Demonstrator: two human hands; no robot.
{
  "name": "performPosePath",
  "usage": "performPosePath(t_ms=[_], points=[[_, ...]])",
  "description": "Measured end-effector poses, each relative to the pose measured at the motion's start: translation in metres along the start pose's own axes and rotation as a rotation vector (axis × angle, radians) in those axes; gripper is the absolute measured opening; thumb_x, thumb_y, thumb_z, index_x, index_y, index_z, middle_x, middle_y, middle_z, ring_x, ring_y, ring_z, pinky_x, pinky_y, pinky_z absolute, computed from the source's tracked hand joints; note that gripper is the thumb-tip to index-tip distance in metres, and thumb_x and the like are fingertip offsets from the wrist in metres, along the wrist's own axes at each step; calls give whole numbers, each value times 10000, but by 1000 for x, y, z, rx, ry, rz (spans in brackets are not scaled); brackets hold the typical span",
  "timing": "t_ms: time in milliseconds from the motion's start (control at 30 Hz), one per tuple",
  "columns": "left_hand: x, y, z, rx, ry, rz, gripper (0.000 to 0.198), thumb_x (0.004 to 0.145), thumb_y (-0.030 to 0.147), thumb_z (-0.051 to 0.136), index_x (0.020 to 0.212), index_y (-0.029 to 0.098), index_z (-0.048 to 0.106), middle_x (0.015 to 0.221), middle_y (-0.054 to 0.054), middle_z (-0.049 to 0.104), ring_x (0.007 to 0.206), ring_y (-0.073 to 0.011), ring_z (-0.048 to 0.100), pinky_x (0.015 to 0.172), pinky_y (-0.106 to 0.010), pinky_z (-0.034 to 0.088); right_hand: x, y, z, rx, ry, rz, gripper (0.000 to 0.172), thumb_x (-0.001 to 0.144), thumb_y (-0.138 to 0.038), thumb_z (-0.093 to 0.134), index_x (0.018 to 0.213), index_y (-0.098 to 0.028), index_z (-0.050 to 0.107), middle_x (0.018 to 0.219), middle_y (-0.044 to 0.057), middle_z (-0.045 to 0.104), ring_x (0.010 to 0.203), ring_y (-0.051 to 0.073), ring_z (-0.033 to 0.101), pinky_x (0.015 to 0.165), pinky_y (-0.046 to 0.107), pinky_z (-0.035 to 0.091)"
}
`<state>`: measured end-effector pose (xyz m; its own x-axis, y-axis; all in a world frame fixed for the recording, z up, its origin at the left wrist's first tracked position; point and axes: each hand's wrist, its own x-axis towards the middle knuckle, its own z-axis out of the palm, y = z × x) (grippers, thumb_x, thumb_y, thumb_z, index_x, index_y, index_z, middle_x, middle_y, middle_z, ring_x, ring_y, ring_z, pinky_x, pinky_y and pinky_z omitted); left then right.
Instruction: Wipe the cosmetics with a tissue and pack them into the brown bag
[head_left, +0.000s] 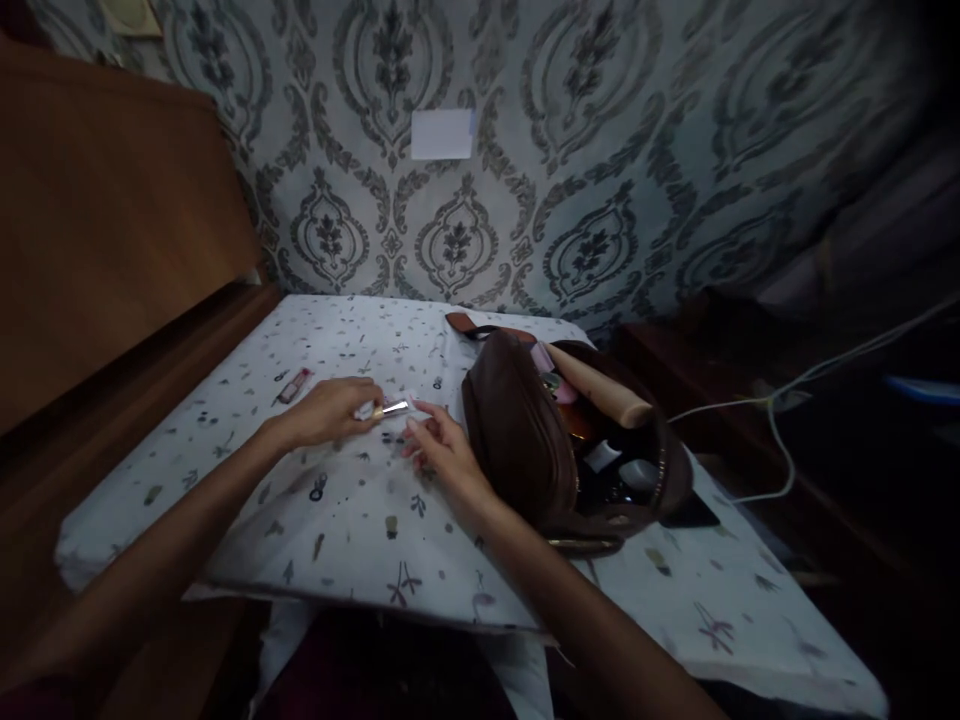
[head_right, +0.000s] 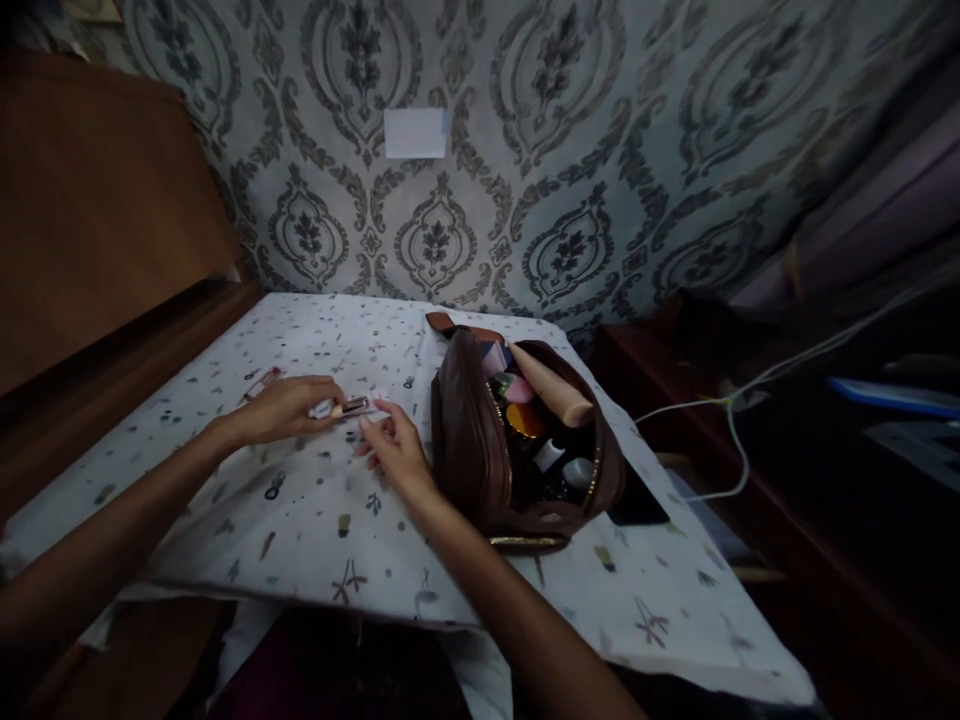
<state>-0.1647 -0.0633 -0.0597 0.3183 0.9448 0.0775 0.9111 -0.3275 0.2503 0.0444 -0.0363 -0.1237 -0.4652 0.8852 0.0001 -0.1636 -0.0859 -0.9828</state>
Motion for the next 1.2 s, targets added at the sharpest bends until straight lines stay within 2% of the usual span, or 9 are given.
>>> performPosePath(t_ms=[100,200,333,433,533,633,867,1067,1200], points=[[-14,20,9,132,32,143,214,978,314,455,1032,210,634,1002,-61,651,933,-223,606,740,-295,438,0,1,1,-47,-26,-45,379,766,-513,712,980,-209,639,683,-37,595,552,122,581,480,228,422],[-24,25,18,102,85,122,228,1000,340,452,1075,203,618,1064,-78,652,1019,-240,604,814,-324,475,-4,8,1,-75,-37,-58,313,764,-497,711,822,-198,636,625,-31,590,523,123,556,499,244,431],[-32,25,29,-143,345,-31,319,991,446,487,1176,205,586,1134,-79,665,1044,-235,624,895,-351,499,-10,21,8,-34,19,-26,308,726,-469,731,833,-200,628,585,-35,597,503,127,541,497,245,420],[-35,36,45,-186,493,-22,331,1015,409,439,1227,187,566,1166,-97,663,1090,-237,619,936,-372,501,-14,26,13,-12,-13,-24,281,721,-440,738,819,-199,630,595,-33,602,520,123,538,517,243,428],[-37,49,67,-41,397,113,351,1043,353,363,1277,154,533,1122,-110,676,1040,-235,629,916,-381,505,-17,26,14,42,-53,-20,289,681,-430,780,780,-200,635,633,-37,598,541,111,517,529,236,426],[-39,54,80,158,368,122,365,1054,362,338,1269,130,520,1002,-96,684,926,-232,638,859,-382,492,-20,26,11,108,-52,35,299,666,-430,804,768,-194,652,661,-33,606,552,100,501,536,231,413],[-52,22,66,405,306,183,389,1023,493,389,971,166,593,817,-48,659,765,-209,630,759,-342,453,-27,20,9,173,-67,61,293,686,-426,818,829,-209,683,695,-16,658,591,120,544,557,242,422],[-72,-9,50,-86,333,-95,384,984,532,452,901,199,624,638,30,583,569,-137,520,573,-248,360,-27,18,9,224,-58,78,294,688,-408,841,843,-212,686,690,-18,660,631,123,596,598,246,444],[-71,-8,43,-436,573,-366,349,913,494,526,740,197,587,529,65,413,524,-119,397,545,-245,317,-27,19,9,196,-164,131,334,681,-438,849,827,-207,658,707,-14,686,637,121,624,593,236,453]])
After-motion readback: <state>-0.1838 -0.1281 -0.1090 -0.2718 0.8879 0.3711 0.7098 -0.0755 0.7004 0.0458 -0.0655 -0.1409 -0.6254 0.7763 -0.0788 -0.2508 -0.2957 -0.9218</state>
